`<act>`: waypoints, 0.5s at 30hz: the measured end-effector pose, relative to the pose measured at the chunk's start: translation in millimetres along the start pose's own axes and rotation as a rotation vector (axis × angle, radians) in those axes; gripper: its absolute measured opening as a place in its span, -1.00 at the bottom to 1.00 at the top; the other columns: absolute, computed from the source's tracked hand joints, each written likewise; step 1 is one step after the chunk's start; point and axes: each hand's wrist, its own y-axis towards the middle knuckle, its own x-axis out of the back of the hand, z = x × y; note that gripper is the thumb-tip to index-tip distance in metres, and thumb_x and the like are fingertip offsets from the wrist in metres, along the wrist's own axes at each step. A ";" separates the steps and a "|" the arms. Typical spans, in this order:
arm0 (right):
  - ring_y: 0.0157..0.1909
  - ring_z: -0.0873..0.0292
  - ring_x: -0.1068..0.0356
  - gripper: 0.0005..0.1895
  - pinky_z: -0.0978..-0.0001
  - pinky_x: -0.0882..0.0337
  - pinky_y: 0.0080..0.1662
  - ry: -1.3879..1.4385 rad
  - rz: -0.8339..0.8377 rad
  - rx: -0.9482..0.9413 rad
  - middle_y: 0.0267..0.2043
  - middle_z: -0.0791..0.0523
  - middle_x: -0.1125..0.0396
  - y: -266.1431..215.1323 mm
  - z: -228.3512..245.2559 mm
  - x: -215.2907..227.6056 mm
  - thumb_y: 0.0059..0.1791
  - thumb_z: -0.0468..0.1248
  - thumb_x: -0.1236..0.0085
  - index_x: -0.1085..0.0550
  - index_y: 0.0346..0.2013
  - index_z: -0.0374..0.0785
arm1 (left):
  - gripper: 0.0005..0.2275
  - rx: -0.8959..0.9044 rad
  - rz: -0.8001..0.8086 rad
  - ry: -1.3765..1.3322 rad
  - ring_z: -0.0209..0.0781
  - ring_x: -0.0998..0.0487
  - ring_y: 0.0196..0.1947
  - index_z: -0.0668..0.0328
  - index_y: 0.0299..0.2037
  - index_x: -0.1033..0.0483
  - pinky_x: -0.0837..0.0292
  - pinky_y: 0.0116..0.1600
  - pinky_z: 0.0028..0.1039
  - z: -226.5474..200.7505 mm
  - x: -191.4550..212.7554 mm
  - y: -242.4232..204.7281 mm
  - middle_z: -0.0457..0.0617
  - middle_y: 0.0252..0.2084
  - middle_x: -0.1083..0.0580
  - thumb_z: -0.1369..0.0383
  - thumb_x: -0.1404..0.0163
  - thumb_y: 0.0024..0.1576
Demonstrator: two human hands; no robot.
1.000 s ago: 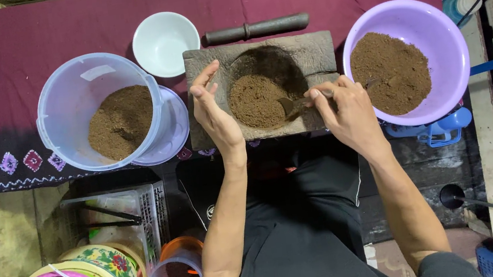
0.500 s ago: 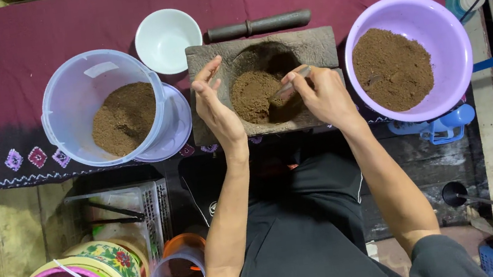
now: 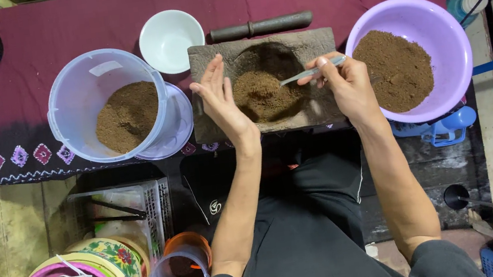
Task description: Scooping brown powder from a stone mortar into a plastic bowl using a spoon
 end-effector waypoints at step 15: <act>-0.41 0.37 -0.30 -0.78 0.73 -0.11 -0.40 0.102 -0.052 0.032 -0.31 -0.09 -0.52 -2.4 -2.3 9.6 0.22 -0.33 0.09 -0.52 -0.12 -0.37 | -0.31 0.064 -0.088 -0.220 -0.04 -0.29 0.44 0.00 0.34 -0.35 0.10 0.50 0.12 40.1 -17.3 -4.8 0.11 0.35 -0.39 -0.27 0.62 0.36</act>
